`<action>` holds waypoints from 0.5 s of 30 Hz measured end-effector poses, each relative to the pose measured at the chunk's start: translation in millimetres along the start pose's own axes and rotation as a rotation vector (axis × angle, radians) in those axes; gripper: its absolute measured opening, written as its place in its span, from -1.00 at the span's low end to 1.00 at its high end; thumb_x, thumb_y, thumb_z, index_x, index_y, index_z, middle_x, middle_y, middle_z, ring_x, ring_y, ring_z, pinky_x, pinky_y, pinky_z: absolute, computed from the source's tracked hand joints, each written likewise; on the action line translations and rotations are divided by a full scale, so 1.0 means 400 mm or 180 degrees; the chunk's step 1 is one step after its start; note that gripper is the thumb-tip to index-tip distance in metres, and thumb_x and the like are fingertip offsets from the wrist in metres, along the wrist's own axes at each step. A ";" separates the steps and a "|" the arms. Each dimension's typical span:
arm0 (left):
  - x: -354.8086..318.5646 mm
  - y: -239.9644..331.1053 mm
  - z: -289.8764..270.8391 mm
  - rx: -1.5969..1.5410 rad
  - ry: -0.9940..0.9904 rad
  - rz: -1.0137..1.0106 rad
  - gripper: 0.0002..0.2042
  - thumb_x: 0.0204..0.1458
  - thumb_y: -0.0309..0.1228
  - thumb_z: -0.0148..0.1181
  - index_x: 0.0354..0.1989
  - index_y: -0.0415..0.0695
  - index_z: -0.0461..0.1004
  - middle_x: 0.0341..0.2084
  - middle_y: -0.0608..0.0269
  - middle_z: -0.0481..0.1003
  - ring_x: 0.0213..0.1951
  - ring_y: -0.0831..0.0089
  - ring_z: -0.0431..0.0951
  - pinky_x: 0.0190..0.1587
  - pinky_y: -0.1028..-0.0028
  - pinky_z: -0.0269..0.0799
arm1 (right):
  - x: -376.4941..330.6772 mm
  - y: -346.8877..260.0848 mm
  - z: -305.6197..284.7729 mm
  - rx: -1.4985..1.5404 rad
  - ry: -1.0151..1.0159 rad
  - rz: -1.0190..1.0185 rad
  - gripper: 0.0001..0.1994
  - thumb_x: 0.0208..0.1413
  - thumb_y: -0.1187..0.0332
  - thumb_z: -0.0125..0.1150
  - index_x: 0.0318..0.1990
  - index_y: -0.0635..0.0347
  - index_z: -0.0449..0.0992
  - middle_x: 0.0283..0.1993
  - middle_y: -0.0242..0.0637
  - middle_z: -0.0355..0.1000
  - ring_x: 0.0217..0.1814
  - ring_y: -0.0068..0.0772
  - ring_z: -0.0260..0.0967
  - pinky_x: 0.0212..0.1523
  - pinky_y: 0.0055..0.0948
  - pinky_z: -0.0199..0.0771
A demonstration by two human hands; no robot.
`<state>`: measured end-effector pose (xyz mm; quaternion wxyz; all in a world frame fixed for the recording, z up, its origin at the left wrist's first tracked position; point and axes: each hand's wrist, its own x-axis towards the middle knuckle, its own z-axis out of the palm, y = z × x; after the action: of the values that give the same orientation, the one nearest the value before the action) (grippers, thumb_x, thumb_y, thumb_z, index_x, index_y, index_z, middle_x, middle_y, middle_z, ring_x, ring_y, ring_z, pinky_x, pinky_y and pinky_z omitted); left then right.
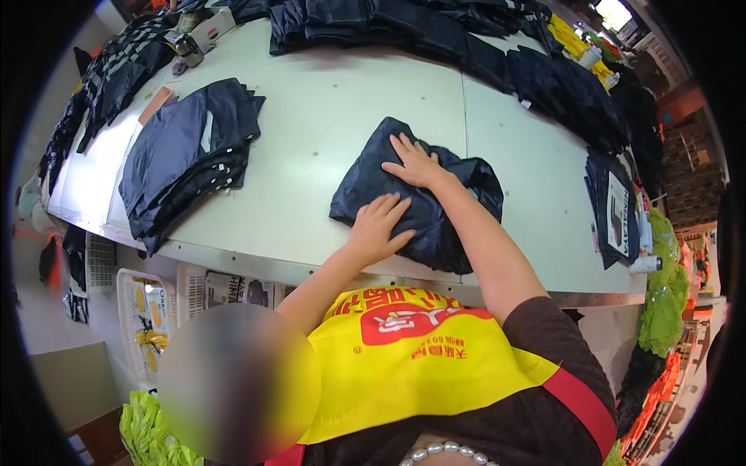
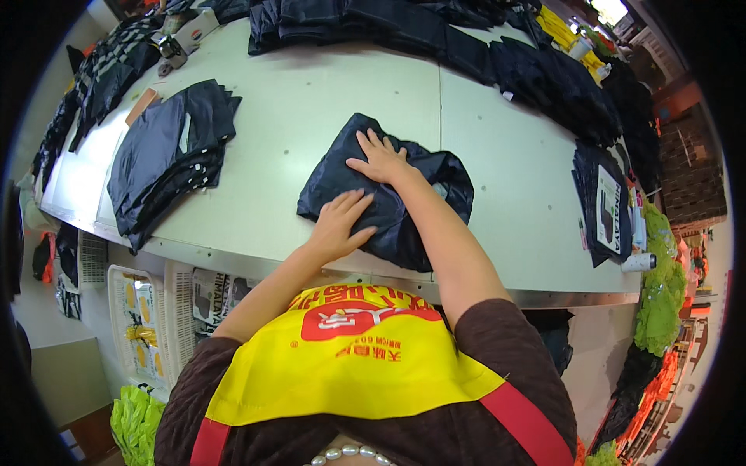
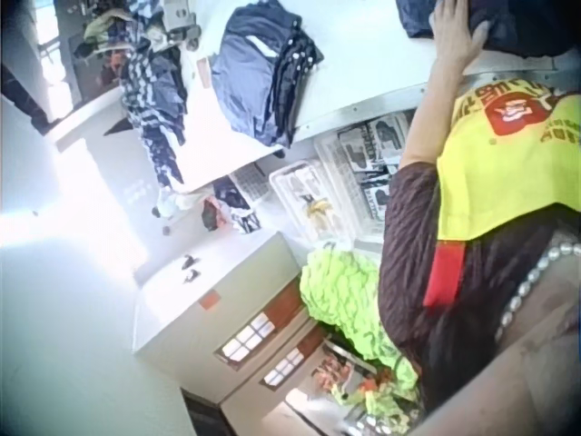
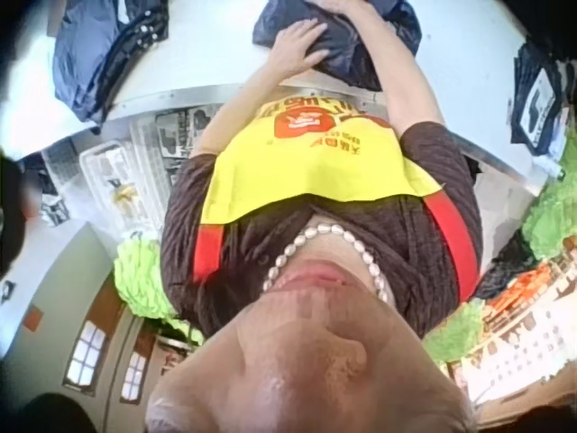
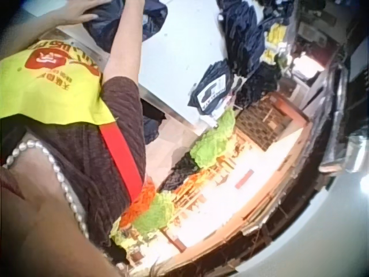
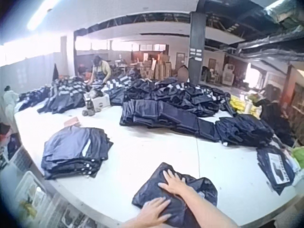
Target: The person folds a black jacket on a table, smooths the fabric, and places it into a plastic bag labeled Himalaya. The person then places the packaged jacket into a white basket and repeats the process with another jacket.
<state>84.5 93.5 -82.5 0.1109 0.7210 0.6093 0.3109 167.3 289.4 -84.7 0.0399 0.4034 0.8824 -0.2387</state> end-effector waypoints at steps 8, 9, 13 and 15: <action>-0.081 -0.114 -0.041 0.1005 -0.0717 0.1001 -0.29 -0.23 -0.36 0.23 0.23 0.01 0.17 0.22 0.11 0.17 0.27 0.23 0.09 0.27 0.21 -0.09 | -0.001 0.099 -0.130 -0.0063 -0.0111 0.1382 0.39 -0.64 -0.24 0.48 0.37 0.17 -0.28 0.38 0.10 -0.12 0.42 0.06 -0.16 0.31 0.18 -0.21; -0.058 -0.113 -0.018 0.1071 -0.0615 0.1151 -0.28 -0.24 -0.35 0.24 0.23 0.03 0.17 0.22 0.13 0.18 0.28 0.26 0.08 0.27 0.23 -0.10 | 0.011 0.206 -0.079 0.0297 -0.0096 0.1432 0.38 -0.65 -0.23 0.48 0.34 0.31 -0.21 0.30 0.19 0.04 0.33 0.04 0.07 0.28 -0.02 0.05; -0.034 -0.132 -0.018 0.1039 -0.0445 0.0980 -0.39 -0.12 -0.34 0.14 0.22 0.10 0.20 0.21 0.22 0.20 0.29 0.30 0.07 0.27 0.23 -0.12 | 0.011 0.179 -0.080 0.0703 -0.0517 0.1229 -0.03 -0.51 -0.17 0.46 -0.03 0.55 0.35 -0.11 0.09 0.42 -0.10 -0.13 0.43 -0.09 -0.31 0.42; -0.030 -0.180 0.010 0.1590 0.0130 0.1440 -0.45 -0.06 -0.36 0.06 0.20 0.13 0.22 0.21 0.25 0.21 0.28 0.29 0.08 0.27 0.20 -0.13 | 0.010 0.182 -0.074 0.0772 -0.0563 0.1303 -0.29 -0.41 -0.11 0.45 -0.32 0.52 0.54 -0.38 -0.10 0.49 -0.35 -0.28 0.45 -0.28 -0.33 0.43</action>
<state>27.8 99.9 -128.3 -0.1532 0.8364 0.4933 0.1831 221.4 346.3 -87.9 0.1157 0.5532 0.7403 -0.3642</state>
